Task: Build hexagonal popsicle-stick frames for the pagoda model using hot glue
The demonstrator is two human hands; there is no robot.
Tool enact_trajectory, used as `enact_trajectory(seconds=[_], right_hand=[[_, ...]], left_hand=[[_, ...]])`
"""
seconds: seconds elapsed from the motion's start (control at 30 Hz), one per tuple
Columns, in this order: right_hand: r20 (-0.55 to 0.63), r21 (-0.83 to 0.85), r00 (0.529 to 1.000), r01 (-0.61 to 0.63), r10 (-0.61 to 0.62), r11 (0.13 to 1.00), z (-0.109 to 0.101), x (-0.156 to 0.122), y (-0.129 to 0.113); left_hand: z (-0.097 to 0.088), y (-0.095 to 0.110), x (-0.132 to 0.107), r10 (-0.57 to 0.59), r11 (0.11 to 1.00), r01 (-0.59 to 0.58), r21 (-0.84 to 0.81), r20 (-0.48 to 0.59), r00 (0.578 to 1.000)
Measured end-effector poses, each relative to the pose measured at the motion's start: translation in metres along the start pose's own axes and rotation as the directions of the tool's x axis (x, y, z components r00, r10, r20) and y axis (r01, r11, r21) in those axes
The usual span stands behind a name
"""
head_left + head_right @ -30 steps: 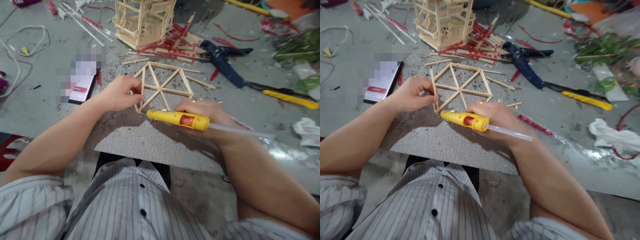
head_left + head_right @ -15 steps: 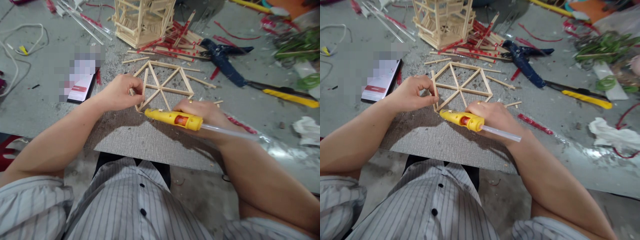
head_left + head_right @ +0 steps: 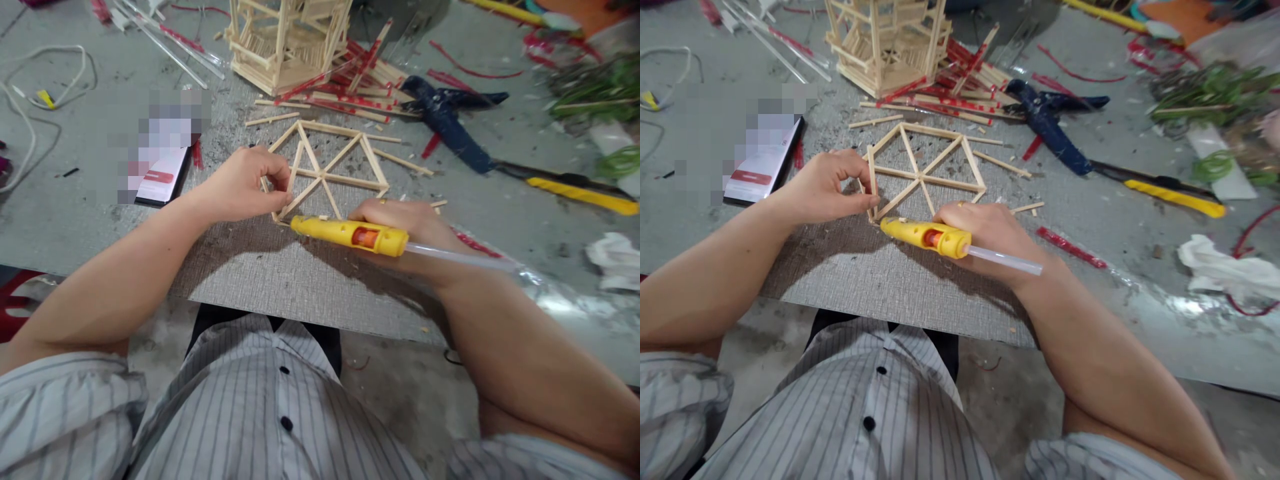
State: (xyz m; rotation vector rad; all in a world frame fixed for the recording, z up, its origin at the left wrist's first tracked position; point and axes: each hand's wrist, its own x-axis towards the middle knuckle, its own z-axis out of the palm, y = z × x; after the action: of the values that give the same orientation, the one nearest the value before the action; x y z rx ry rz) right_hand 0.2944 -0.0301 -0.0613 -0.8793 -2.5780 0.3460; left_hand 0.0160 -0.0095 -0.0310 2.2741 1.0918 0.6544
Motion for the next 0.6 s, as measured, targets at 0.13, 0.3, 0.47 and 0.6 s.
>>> enact_trajectory(seconds=[0.13,0.3,0.47,0.6], right_hand=[[0.072,-0.013,0.997,-0.036,0.037,0.999,-0.009,0.005,-0.005],[0.030,-0.007,0.998,0.063,-0.063,0.998,-0.018,0.008,-0.006],[0.020,0.027,0.997,0.079,-0.080,0.997,-0.019,0.010,-0.009],[0.036,0.095,0.994,0.102,-0.106,0.990,-0.022,0.012,-0.012]], left_hand=[[0.000,0.000,-0.001,-0.006,1.000,0.006,-0.001,-0.004,1.000],[0.001,0.002,-0.003,-0.016,0.997,0.015,-0.077,-0.008,1.000],[0.002,0.002,-0.003,-0.041,0.998,0.040,-0.054,-0.017,0.999],[0.003,0.000,-0.002,-0.004,0.999,0.003,-0.032,-0.016,1.000]])
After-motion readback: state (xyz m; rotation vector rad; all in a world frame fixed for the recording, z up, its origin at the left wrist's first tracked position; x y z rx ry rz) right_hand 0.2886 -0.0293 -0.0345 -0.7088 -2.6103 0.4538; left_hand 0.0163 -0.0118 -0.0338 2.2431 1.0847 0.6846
